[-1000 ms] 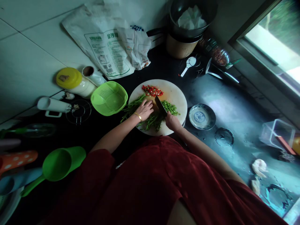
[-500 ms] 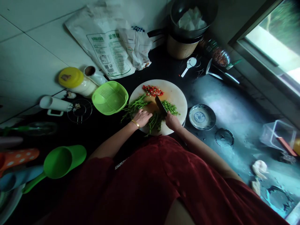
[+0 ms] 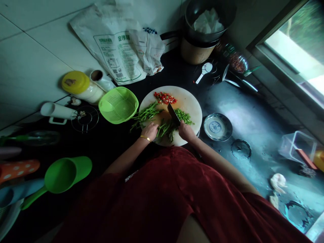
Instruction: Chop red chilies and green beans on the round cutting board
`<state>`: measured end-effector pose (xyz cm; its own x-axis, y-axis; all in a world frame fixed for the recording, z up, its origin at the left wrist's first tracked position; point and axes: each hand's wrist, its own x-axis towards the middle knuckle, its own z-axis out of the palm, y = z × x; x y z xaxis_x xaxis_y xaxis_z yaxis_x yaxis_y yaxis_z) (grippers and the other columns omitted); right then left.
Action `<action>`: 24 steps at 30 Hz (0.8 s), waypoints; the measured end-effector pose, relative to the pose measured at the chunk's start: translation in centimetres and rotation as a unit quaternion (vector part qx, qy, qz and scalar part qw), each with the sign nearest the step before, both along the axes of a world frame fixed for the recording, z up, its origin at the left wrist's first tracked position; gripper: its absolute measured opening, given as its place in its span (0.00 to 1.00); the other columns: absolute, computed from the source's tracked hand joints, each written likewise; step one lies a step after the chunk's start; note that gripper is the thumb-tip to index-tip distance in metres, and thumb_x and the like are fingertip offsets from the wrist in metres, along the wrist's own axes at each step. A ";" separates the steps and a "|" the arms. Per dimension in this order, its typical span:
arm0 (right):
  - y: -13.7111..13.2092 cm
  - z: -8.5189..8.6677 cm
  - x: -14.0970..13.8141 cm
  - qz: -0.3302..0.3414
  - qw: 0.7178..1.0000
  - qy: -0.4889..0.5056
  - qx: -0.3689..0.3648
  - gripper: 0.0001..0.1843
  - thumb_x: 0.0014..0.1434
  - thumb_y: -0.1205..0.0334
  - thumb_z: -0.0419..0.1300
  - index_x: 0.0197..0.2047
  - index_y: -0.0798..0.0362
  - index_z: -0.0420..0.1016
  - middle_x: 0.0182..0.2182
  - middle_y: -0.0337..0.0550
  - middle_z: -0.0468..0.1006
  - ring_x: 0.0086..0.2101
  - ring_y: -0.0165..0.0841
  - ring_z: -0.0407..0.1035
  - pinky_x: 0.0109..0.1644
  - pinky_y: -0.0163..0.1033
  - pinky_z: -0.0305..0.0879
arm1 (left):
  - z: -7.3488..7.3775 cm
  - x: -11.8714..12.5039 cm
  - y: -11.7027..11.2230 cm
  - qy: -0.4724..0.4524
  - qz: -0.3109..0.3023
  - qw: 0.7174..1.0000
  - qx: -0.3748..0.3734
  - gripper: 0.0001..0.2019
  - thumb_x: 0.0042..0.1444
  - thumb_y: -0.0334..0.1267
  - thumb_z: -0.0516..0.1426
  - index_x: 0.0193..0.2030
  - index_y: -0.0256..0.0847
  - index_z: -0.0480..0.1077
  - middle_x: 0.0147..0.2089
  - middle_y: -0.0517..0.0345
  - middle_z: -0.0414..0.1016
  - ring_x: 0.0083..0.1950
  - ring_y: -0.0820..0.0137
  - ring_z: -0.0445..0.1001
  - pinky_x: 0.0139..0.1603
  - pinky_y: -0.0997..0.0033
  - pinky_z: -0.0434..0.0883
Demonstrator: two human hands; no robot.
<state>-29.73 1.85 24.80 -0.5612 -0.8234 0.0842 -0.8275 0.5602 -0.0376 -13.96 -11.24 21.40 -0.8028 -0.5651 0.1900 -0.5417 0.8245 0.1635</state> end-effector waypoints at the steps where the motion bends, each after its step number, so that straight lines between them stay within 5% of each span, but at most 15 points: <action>1: 0.0 0.0 0.0 -0.001 1.000 -0.001 0.000 0.14 0.65 0.67 0.43 0.52 0.60 0.59 0.40 0.56 0.78 0.43 0.44 0.74 0.44 0.42 0.65 | -0.4 0.0 0.2 0.013 0.007 1.000 0.013 0.18 0.62 0.31 0.48 0.57 0.38 0.68 0.53 0.46 0.70 0.49 0.65 0.73 0.50 0.67 0.68; 8: 0.0 0.0 0.0 0.001 1.000 0.007 0.000 0.14 0.65 0.68 0.44 0.52 0.61 0.59 0.40 0.57 0.77 0.43 0.44 0.74 0.44 0.42 0.65 | -0.1 0.2 2.2 0.049 0.083 0.995 -0.006 0.20 0.63 0.35 0.47 0.58 0.36 0.67 0.53 0.45 0.73 0.55 0.55 0.68 0.55 0.54 0.64; 14: -0.2 0.2 -0.1 0.003 1.000 0.014 0.007 0.14 0.64 0.69 0.44 0.52 0.61 0.59 0.41 0.57 0.77 0.43 0.43 0.73 0.44 0.41 0.64 | 0.4 -4.8 5.5 0.047 0.097 0.994 -0.032 0.39 0.60 0.54 0.51 0.68 0.23 0.52 0.62 0.28 0.62 0.59 0.49 0.64 0.56 0.53 0.62; 17: 0.0 0.5 -0.3 0.010 1.000 0.009 0.005 0.14 0.64 0.68 0.44 0.52 0.62 0.60 0.41 0.57 0.77 0.43 0.43 0.73 0.44 0.41 0.63 | -0.7 -6.8 6.3 0.024 0.095 0.994 -0.054 0.37 0.61 0.48 0.52 0.69 0.23 0.49 0.66 0.28 0.56 0.63 0.49 0.59 0.59 0.50 0.59; 24: 1.4 0.3 0.0 0.029 0.999 0.010 0.013 0.15 0.64 0.67 0.43 0.52 0.61 0.60 0.38 0.56 0.77 0.39 0.43 0.73 0.40 0.42 0.62 | -2.9 -5.9 4.3 0.071 0.015 0.992 -0.107 0.27 0.65 0.34 0.43 0.69 0.24 0.51 0.56 0.37 0.68 0.55 0.57 0.65 0.58 0.57 0.59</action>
<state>-29.70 3.25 25.11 -0.5101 -0.8570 0.0730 -0.8595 0.5110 -0.0074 -19.82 -6.90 18.52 -0.7431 -0.5224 0.4181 -0.5497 0.8330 0.0637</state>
